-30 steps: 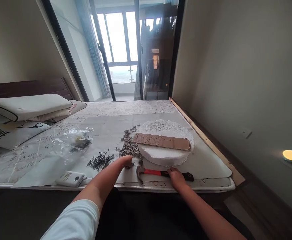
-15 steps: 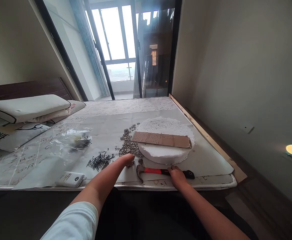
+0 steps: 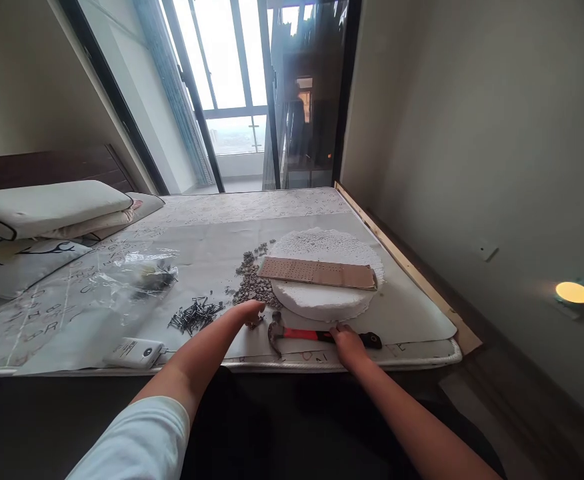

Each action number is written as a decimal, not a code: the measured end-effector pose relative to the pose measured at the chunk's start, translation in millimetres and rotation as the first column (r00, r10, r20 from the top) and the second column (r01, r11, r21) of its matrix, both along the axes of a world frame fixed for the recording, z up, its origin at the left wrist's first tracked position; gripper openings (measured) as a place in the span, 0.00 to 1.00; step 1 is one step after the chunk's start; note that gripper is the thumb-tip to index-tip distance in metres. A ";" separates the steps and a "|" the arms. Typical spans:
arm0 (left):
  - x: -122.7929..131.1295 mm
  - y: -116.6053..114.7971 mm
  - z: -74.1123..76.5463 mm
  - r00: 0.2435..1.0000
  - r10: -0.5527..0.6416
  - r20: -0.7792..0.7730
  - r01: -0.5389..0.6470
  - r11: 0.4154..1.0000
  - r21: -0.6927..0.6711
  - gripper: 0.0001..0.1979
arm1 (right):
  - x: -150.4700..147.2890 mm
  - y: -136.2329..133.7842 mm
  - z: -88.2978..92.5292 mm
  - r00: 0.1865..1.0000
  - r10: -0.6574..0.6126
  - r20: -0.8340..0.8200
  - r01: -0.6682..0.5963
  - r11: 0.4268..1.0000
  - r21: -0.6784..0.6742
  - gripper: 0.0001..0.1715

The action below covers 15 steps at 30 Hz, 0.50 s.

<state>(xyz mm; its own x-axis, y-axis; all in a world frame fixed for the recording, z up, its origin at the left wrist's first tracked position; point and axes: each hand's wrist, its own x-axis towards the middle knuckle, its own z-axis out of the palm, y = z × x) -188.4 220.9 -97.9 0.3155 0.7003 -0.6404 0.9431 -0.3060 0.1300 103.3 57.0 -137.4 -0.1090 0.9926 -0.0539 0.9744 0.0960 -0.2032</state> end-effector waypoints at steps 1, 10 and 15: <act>1.0 -0.2 1.2 0.999 -0.025 -0.022 0.026 0.999 0.020 0.26 | 0.3 0.4 -0.2 1.000 0.001 0.001 -0.001 1.000 -0.002 0.22; 5.2 0.1 -2.0 0.979 -0.171 -0.108 0.172 0.985 0.008 0.27 | 1.5 0.8 -0.9 1.000 0.007 0.004 -0.007 1.000 -0.005 0.22; 1.4 4.2 -7.9 0.979 -0.182 -0.096 0.187 0.981 0.045 0.32 | 1.1 0.0 0.4 1.000 0.008 0.001 -0.008 1.000 -0.006 0.22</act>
<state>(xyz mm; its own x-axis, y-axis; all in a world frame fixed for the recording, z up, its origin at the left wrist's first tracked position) -187.0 225.1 -105.8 0.3844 0.6697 -0.6354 0.8770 -0.4798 0.0249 104.4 57.1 -137.0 -0.1170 0.9913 -0.0605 0.9739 0.1026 -0.2024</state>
